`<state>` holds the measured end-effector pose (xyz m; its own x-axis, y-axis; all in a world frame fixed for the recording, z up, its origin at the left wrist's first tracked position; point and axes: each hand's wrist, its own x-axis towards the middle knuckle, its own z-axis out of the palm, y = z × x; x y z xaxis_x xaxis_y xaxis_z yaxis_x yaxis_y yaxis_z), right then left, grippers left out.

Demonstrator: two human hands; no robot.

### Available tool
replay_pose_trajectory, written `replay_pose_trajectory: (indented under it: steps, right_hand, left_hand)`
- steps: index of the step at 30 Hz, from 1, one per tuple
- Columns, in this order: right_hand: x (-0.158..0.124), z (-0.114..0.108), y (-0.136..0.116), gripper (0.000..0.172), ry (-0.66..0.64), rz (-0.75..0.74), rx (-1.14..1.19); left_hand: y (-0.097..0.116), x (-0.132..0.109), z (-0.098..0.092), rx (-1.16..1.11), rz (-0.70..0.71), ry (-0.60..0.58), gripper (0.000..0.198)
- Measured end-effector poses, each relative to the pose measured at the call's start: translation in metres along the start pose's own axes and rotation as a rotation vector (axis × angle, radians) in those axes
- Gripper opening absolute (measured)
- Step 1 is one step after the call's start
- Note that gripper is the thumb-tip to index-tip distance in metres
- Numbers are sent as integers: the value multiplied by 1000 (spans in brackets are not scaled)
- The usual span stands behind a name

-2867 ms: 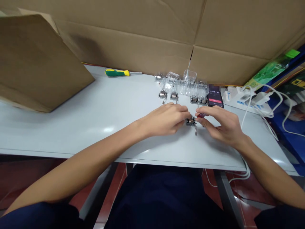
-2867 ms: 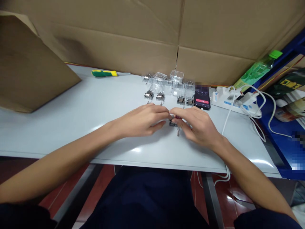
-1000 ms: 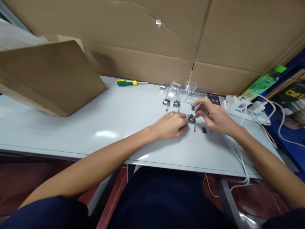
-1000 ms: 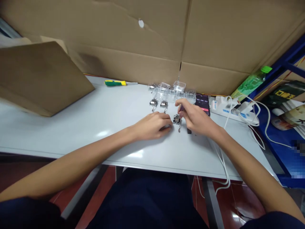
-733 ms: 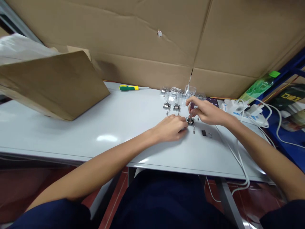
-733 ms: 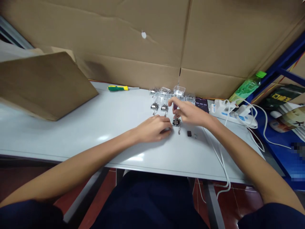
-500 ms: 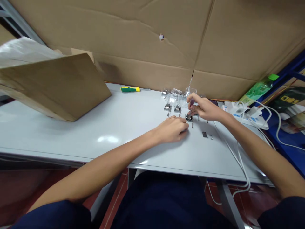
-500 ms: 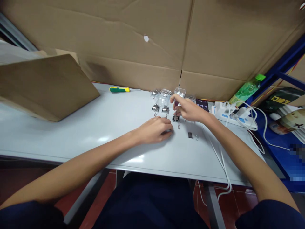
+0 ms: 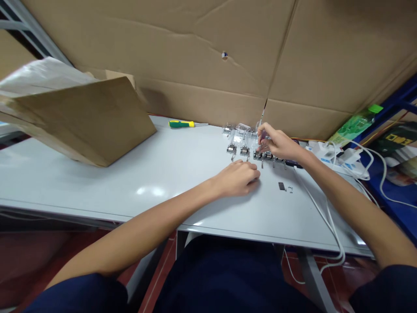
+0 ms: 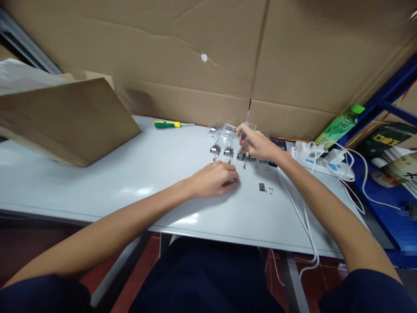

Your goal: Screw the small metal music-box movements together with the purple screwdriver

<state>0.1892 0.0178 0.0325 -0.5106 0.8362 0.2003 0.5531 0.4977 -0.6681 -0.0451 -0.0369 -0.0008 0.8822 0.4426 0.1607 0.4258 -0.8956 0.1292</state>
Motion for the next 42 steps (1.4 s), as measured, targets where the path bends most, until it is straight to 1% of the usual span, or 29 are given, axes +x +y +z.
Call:
replay_pose_trajectory:
  steps: [4,6,8,11,14,16,19,21,26,30,33,37,40,42]
  right_hand:
    - [1,0,2,39,-9,-45,-54]
    - [1,0,1,41,-6,-71,-63]
    - [0,1,-1,40,2,-85,-69]
    - [-1,-3,-7,33,28,-96,-60]
    - [-5,-12,-15,25,104,-115,-34]
    - [-10,-20,-17,24,135,-132,-36]
    - [-21,-29,-11,26,188,-135,-85]
    - [-30,-30,-2,27,193,-108,-137]
    - [-41,-22,19,26,241,-69,-109]
    - [-41,-17,23,27,247,-58,-98]
    - [-44,-15,19,29,234,-50,-93]
    - [-56,-7,9,34,188,-35,-104]
    - [-66,-1,-2,34,149,-25,-161]
    - [-73,4,-11,34,112,-49,-225]
  left_hand:
    - [0,0,0,-3,-2,-1,26]
    - [0,0,0,-10,0,2,26]
    - [0,0,1,-21,3,8,26]
    - [-1,0,1,-37,2,13,26]
    - [-1,0,0,-40,3,11,25]
    - [0,0,0,-36,3,6,25]
    - [0,0,0,-30,1,0,25]
    - [0,0,0,-27,4,4,24]
    - [-1,0,0,-22,16,6,22]
    - [0,0,0,-5,21,0,21]
    - [1,0,1,8,18,-1,21]
    - [2,1,2,5,1,3,23]
    - [3,1,3,10,-10,9,21]
    - [5,1,3,16,-26,17,17]
